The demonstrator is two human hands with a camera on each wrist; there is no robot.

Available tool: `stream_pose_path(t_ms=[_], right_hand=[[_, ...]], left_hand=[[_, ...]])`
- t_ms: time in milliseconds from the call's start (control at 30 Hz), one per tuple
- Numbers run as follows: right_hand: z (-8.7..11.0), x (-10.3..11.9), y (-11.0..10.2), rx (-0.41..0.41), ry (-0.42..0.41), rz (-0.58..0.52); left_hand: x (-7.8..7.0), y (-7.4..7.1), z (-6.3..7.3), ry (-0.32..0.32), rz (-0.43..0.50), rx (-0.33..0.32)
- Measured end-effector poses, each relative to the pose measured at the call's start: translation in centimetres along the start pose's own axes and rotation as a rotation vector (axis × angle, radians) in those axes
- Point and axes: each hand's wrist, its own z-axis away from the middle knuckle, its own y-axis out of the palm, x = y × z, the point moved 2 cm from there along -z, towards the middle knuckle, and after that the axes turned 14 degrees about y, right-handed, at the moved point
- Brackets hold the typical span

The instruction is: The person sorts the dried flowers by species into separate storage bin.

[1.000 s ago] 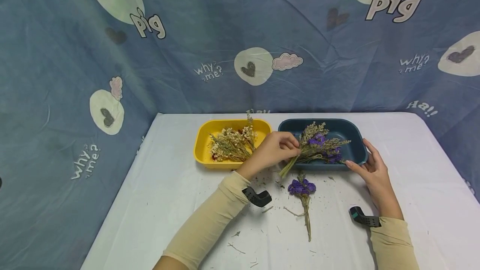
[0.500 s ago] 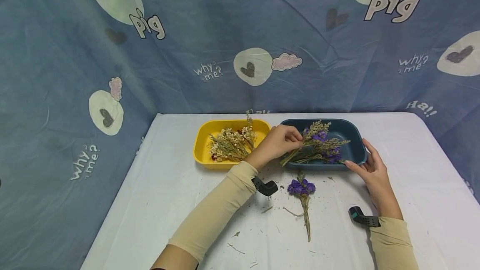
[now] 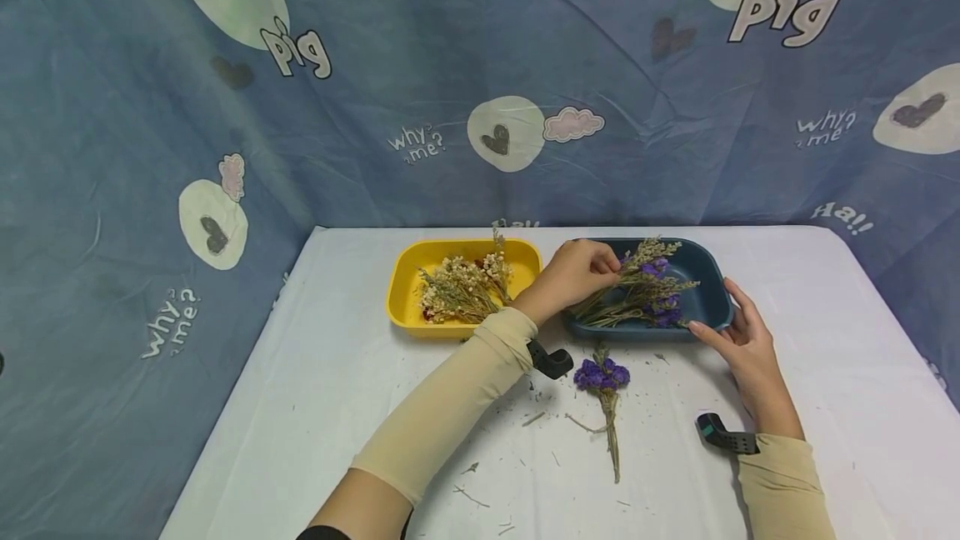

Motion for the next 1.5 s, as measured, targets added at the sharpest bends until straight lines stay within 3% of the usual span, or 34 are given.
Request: stream_pose_path(t_ms=[500, 767, 1133, 1500], right_hand=[[0.2, 0.1, -0.1, 0.019, -0.027, 0.02], [0.1, 0.1, -0.1, -0.033, -0.005, 0.092], [0.0, 0.1, -0.1, -0.033, -0.015, 0.081], [0.1, 0.1, -0.1, -0.016, -0.013, 0.059]], left_hand=[[0.5, 1.7, -0.5, -0.067, -0.103, 0.031], [1.1, 2.6, -0.6, -0.051, -0.145, 0.067], [0.8, 3.5, -0.6, -0.028, -0.229, 0.111], [1.1, 3.3, -0.2, -0.031, -0.213, 0.087]])
